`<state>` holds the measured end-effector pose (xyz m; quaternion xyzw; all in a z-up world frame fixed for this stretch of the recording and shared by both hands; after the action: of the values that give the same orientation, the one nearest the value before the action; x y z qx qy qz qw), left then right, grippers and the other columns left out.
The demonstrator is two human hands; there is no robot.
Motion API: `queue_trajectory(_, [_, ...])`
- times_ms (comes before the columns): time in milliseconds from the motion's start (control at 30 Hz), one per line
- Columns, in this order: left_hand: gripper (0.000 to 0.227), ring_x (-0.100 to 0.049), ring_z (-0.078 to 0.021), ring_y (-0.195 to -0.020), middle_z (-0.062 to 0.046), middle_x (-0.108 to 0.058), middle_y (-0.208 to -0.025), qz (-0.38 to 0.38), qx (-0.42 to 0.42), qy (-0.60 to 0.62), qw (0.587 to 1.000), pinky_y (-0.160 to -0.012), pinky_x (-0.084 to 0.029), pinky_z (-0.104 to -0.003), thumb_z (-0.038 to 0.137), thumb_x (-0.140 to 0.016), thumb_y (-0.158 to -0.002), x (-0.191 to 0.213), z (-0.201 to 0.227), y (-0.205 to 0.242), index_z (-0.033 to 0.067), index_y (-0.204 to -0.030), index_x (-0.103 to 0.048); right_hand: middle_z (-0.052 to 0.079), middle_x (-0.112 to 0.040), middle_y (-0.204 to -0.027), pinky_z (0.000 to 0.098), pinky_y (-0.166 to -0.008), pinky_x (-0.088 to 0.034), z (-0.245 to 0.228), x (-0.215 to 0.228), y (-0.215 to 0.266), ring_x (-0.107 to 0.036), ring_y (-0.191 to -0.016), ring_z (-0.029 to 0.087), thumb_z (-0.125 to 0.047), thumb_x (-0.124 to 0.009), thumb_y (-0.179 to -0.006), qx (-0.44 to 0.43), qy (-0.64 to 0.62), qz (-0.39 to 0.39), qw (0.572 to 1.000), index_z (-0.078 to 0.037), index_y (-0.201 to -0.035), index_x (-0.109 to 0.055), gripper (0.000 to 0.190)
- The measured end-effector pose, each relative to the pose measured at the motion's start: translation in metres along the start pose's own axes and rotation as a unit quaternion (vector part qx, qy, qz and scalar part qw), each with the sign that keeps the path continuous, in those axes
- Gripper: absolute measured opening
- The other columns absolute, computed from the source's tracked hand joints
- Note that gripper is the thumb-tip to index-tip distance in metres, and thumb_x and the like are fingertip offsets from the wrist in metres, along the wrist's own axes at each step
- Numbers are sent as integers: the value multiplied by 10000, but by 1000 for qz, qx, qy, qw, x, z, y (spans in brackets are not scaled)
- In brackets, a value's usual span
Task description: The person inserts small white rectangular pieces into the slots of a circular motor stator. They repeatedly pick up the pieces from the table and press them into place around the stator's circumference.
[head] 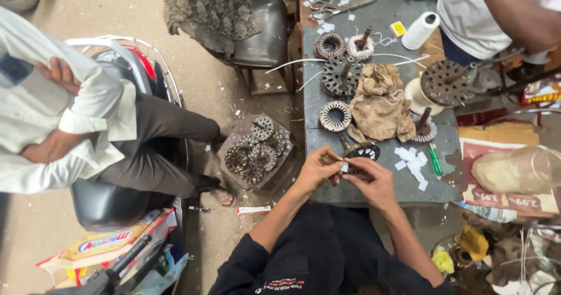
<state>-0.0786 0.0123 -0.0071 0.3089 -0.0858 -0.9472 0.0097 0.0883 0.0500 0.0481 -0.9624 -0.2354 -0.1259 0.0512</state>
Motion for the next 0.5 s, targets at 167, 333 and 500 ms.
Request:
queue_trajectory(167, [218, -616, -130, -567, -104, -696, -786, -73, 40, -126, 989, -504, -481, -283, 186, -708, -981, -9, 7, -4, 18, -1111, -661, 93, -757, -1048, 264, -796, -615, -21, 17, 5, -737, -906, 141, -2, -807, -820, 113, 79, 27, 990, -1, -1081, -761, 265])
queue_trajectory(333, [359, -652, -207, -875, -108, -733, -1023, 132, -239, -475, 837, -769, -532, -355, 304, -796, -890, -9, 28, -15, 45, -1126, -721, 103, -751, -1003, 263, -780, -578, -13, 37, 3, -707, -855, 148, -25, -833, -872, 103, 135, 116, 979, 2, -1051, -757, 197])
queue_trajectory(500, [354, -693, -126, -1047, -62, -768, -1127, 33, -116, -263, 957, -950, -544, -316, 319, -729, -963, 4, -3, -27, 58, -1201, -735, 119, -758, -1019, 298, -838, -589, -4, 47, 2, -730, -891, 189, -45, -847, -918, 121, 215, 149, 958, -3, -1059, -762, 170])
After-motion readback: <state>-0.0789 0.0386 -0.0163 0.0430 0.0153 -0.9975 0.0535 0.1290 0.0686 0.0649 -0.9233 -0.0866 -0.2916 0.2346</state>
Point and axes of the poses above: each hand's wrist, its own y-axis away from the middle knuckle, its own x-axis out of the back of the hand, z = x × y, the point moved 4 cm from there along -y, towards the middle knuckle
